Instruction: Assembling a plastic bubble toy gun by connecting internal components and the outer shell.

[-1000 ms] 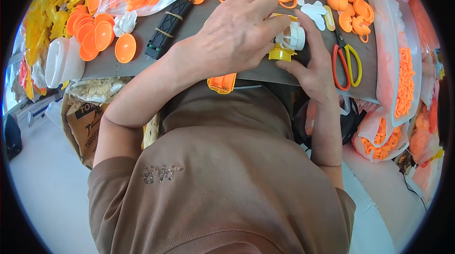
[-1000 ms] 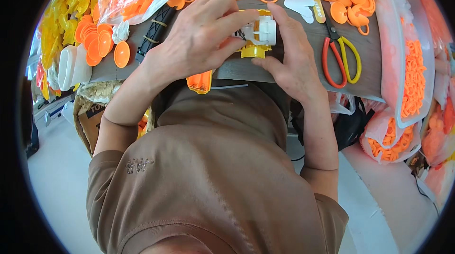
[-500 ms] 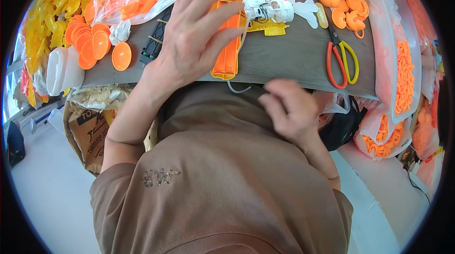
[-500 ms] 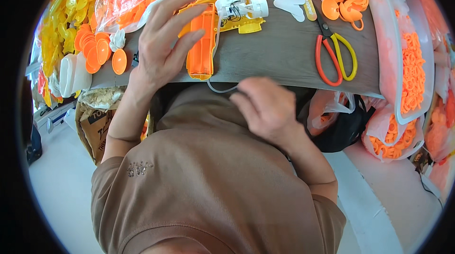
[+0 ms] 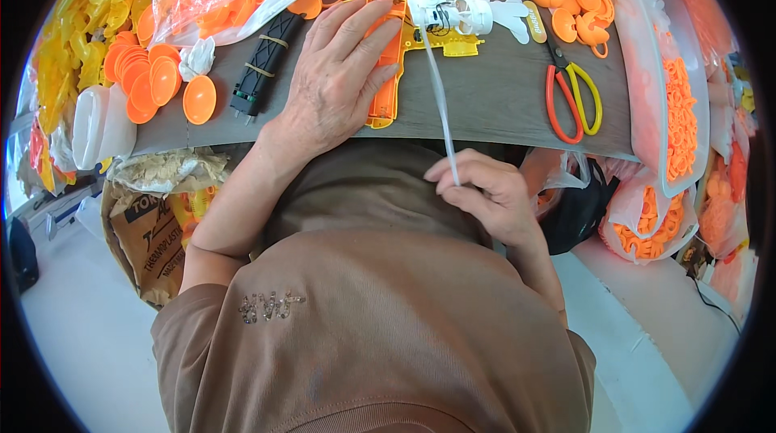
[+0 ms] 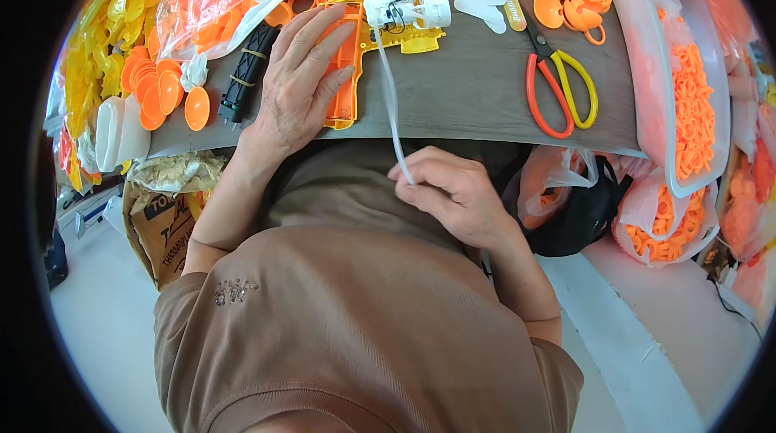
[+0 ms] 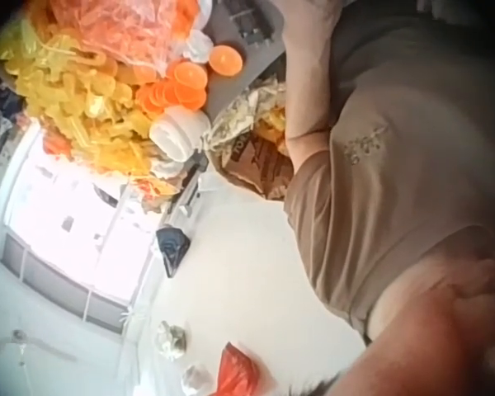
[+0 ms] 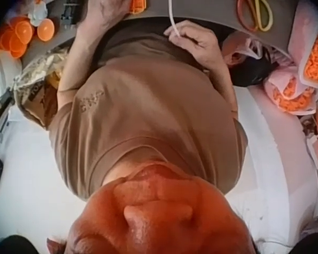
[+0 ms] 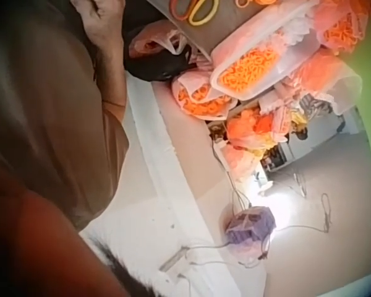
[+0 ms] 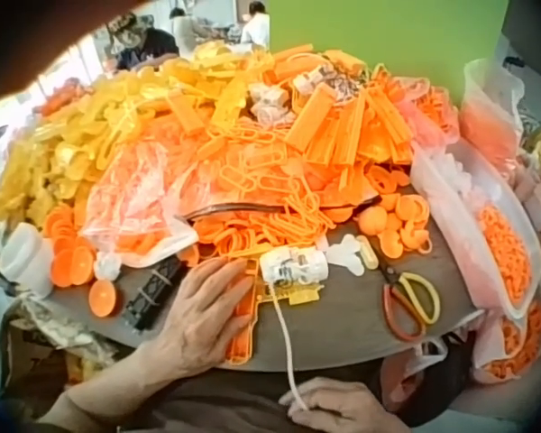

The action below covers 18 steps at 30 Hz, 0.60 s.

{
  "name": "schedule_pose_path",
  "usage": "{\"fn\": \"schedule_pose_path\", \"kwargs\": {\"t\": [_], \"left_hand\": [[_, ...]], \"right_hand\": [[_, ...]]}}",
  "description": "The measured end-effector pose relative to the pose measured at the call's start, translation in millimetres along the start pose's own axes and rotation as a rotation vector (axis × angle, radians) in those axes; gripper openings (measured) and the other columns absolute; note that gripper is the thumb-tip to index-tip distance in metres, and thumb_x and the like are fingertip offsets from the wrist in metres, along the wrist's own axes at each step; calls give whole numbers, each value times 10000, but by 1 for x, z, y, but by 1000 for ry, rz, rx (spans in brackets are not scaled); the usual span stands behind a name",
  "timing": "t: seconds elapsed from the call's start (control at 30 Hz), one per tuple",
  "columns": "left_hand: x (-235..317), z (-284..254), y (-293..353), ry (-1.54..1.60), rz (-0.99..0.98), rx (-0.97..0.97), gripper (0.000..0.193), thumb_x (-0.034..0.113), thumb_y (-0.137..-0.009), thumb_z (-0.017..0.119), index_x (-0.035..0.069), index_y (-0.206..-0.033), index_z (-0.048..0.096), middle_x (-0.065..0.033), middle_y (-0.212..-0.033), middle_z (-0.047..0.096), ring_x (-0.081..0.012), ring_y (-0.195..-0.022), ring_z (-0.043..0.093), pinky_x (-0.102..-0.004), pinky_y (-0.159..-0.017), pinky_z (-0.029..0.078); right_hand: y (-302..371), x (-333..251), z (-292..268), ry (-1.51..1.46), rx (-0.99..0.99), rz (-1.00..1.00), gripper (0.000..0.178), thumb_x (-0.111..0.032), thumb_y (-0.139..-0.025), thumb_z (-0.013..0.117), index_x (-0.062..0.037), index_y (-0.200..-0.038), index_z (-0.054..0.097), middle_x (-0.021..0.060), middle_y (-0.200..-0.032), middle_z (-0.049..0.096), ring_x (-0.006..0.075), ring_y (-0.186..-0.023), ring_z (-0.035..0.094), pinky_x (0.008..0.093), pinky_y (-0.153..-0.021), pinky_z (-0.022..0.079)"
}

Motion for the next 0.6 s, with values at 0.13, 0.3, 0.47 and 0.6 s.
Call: {"fn": "schedule_pose_path", "kwargs": {"t": [0.13, 0.3, 0.47, 0.6], "left_hand": [[-2, 2, -1, 11, -3, 30, 423, 76, -778, 650, -12, -1180, 550, -157, -1278, 501, -337, -1173, 463, -404, -978, 382], [23, -34, 14, 303, -112, 51, 358, 41, -766, 654, -32, -1108, 574, -173, -1103, 588, -293, -1010, 564, -356, -878, 441], [49, 7, 41, 950, -585, -714, 304, 132, -854, 632, -52, -1091, 580, -92, -960, 638, -155, -833, 595, -279, -758, 473], [50, 46, 55, 1416, -846, -638, 348, 175, -906, 579, -45, -1175, 560, -97, -961, 657, -117, -910, 586, -277, -819, 474]], "right_hand": [[10, -3, -2, 258, -5, 45, 172, -59, -795, 639, 20, -947, 617, 108, -938, 612, 224, -841, 603, 298, -735, 471], [11, 6, 0, 375, -52, 16, 178, -69, -798, 641, 11, -955, 612, 113, -898, 596, 257, -811, 591, 318, -697, 467], [9, -1, -2, 247, -31, 104, 175, -93, -800, 648, 2, -941, 609, 103, -852, 595, 253, -756, 581, 329, -660, 455], [6, -11, 9, 503, -111, -18, 162, -62, -801, 623, 6, -947, 607, 101, -820, 594, 241, -732, 582, 300, -649, 455]]}}
Point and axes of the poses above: each hand's wrist, its own y-axis away from the middle knuckle, its own z-axis out of the palm, x = y × z, the point moved 5 cm from there along -y, towards the middle knuckle
